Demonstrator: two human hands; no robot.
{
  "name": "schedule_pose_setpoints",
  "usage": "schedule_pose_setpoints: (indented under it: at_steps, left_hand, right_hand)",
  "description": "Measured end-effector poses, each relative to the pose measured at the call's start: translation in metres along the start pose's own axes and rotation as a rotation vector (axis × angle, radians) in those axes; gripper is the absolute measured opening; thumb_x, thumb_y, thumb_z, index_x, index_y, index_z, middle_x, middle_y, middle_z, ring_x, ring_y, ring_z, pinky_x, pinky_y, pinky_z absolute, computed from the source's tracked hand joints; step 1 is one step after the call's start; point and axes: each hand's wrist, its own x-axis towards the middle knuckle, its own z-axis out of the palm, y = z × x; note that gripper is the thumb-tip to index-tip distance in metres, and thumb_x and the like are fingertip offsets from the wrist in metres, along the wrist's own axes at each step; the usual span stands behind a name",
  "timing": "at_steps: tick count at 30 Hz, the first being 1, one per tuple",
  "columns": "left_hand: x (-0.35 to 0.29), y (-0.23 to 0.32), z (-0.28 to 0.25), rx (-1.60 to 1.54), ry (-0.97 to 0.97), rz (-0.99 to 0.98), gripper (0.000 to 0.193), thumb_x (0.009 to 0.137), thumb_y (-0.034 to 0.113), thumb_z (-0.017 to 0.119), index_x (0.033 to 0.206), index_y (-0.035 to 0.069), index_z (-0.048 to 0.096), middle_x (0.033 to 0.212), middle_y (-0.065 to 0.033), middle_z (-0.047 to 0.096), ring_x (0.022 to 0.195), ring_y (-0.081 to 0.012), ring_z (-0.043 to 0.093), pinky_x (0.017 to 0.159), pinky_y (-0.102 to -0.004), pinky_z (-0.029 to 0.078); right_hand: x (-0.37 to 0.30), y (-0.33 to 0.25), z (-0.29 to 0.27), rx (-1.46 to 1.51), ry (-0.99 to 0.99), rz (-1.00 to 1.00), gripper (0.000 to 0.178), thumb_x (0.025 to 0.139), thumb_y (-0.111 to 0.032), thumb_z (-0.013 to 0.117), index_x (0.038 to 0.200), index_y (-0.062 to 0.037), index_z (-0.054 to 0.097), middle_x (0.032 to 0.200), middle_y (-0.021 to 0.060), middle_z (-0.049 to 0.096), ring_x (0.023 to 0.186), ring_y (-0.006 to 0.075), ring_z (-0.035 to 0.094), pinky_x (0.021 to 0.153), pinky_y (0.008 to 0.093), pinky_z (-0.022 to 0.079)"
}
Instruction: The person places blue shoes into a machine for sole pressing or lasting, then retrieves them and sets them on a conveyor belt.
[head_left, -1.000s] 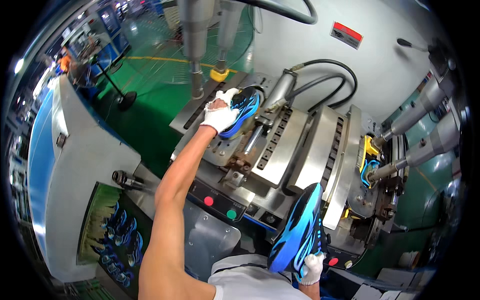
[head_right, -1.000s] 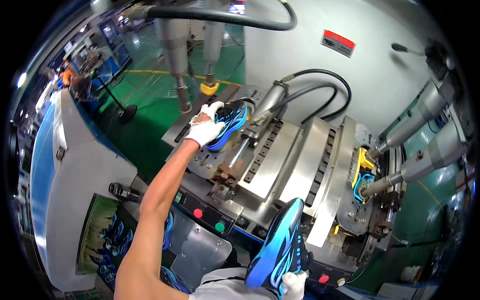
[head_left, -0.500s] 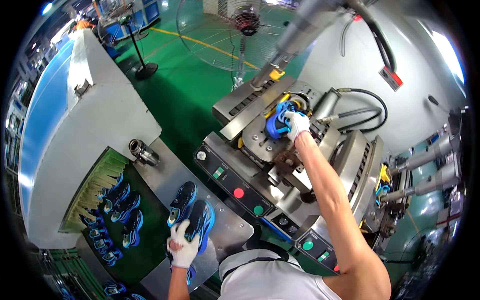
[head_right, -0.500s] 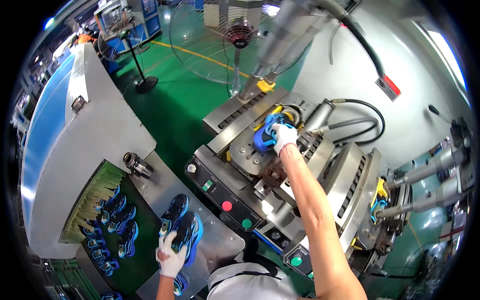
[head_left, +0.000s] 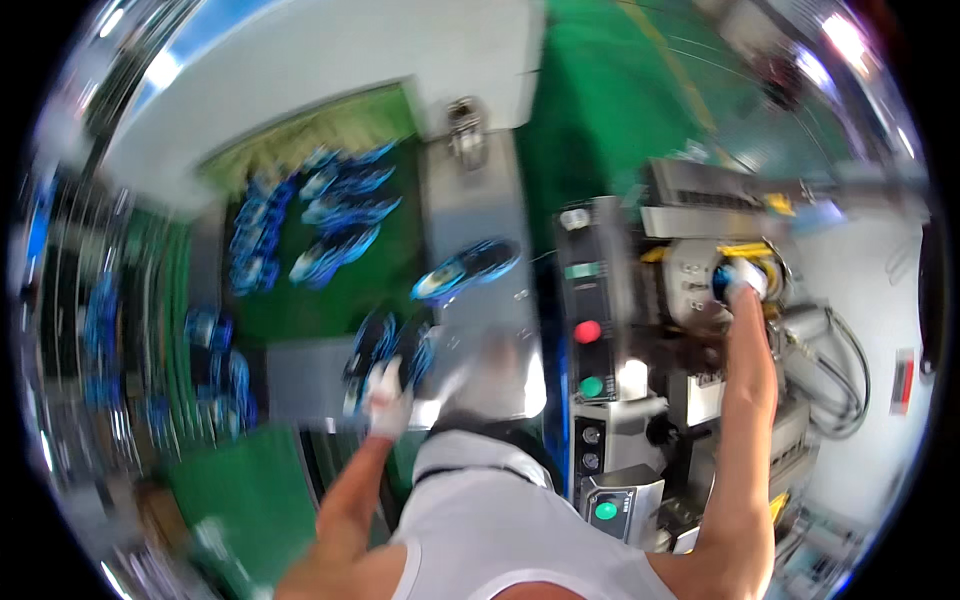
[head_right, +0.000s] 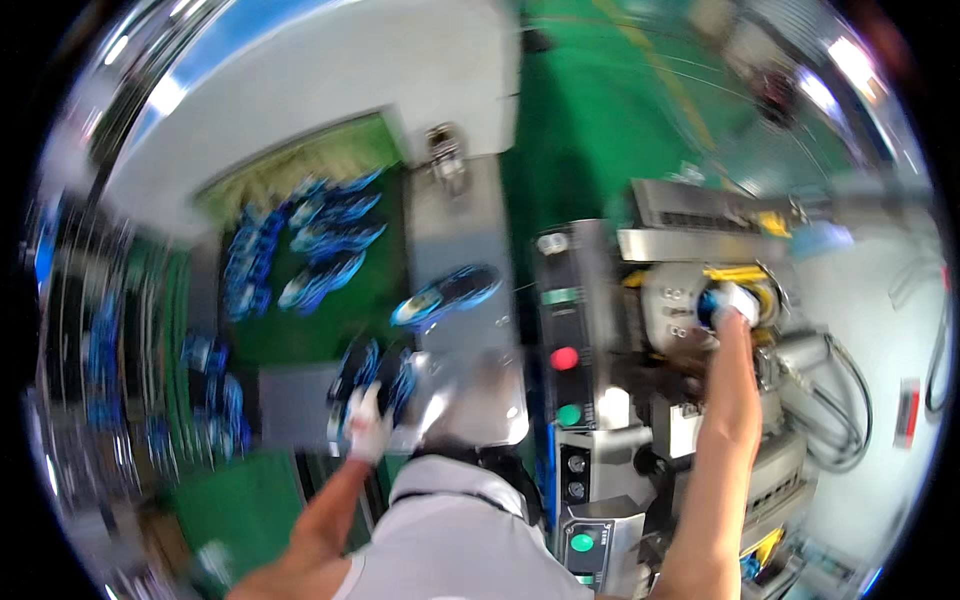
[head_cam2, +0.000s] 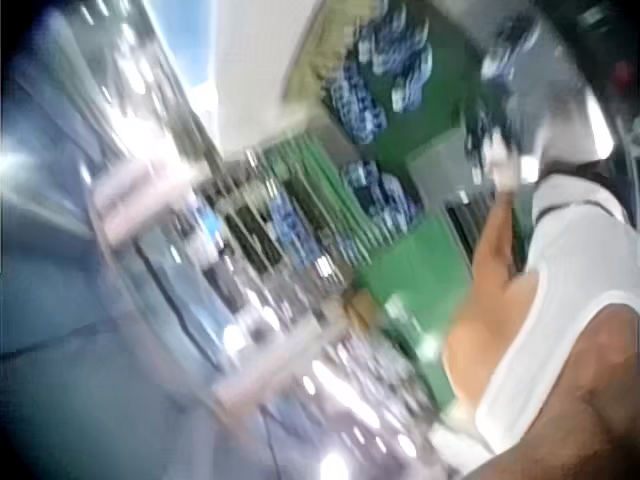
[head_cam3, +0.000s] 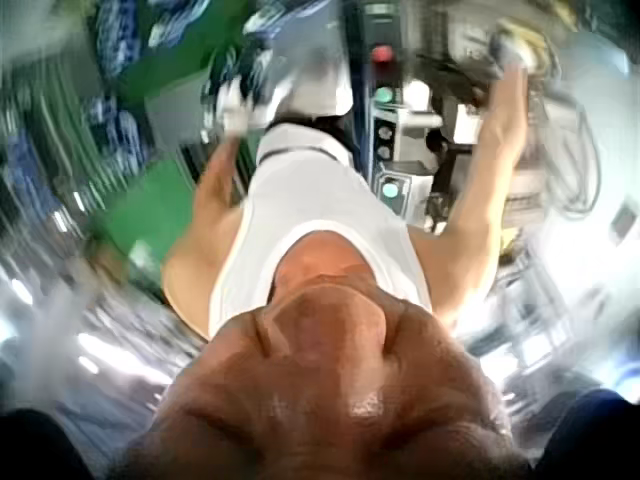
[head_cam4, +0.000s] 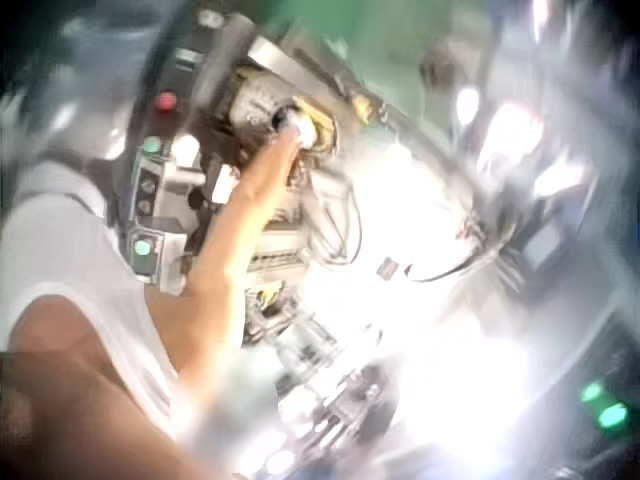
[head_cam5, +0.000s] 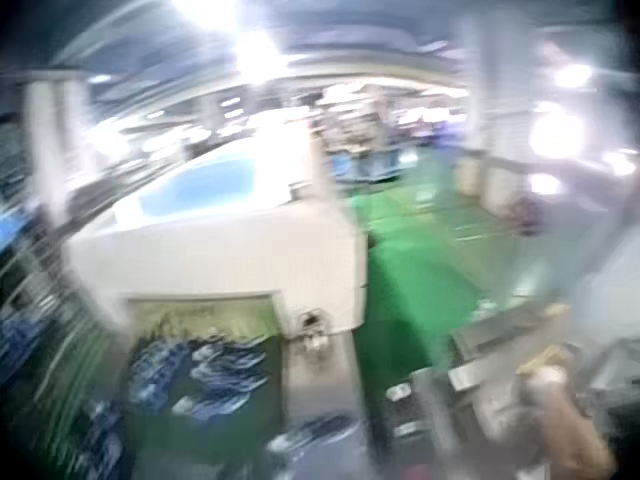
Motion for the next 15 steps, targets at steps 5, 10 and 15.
schedule_pose_setpoints:
  at_steps: [5, 10, 15]
  left_hand:
    - [0.009, -0.014, 0.007, -0.046, 0.078, 0.056, 0.052, 0.086, 0.012, 0.068, 0.136, 0.012, 0.058, 0.135, -0.0237, 0.056, 0.122, -0.0451, 0.056, 0.101, -0.0541, 0.047]
    - [0.006, -0.034, 0.017, -0.205, 0.07, 0.138, 0.057, 0.081, 0.009, 0.073, 0.135, 0.014, 0.058, 0.135, -0.0243, 0.054, 0.119, -0.0472, 0.056, 0.1, -0.0535, 0.048]
    - [0.021, -0.066, -0.015, -0.597, 0.005, 0.372, 0.053, 0.079, 0.011, 0.081, 0.128, 0.003, 0.061, 0.131, -0.0208, 0.062, 0.122, -0.0397, 0.06, 0.106, -0.047, 0.048]
  right_hand:
    - [-0.087, -0.032, -0.059, 0.686, -0.06, -0.01, 0.041, 0.096, -0.027, 0.072, 0.125, 0.0006, 0.066, 0.109, 0.011, 0.071, 0.087, 0.0192, 0.067, 0.078, 0.0367, 0.058]
    - [-0.408, -0.084, -0.017, 0.41, 0.07, -0.642, 0.077, 0.097, -0.027, 0.068, 0.159, -0.0003, 0.032, 0.165, 0.0237, 0.031, 0.15, 0.0312, 0.037, 0.122, 0.0434, 0.033]
    - [-0.475, 0.019, 0.104, -1.262, 0.15, -0.705, 0.097, 0.086, -0.047, 0.063, 0.158, 0.0087, 0.029, 0.166, 0.0324, 0.021, 0.155, 0.0495, 0.014, 0.127, 0.0549, 0.006]
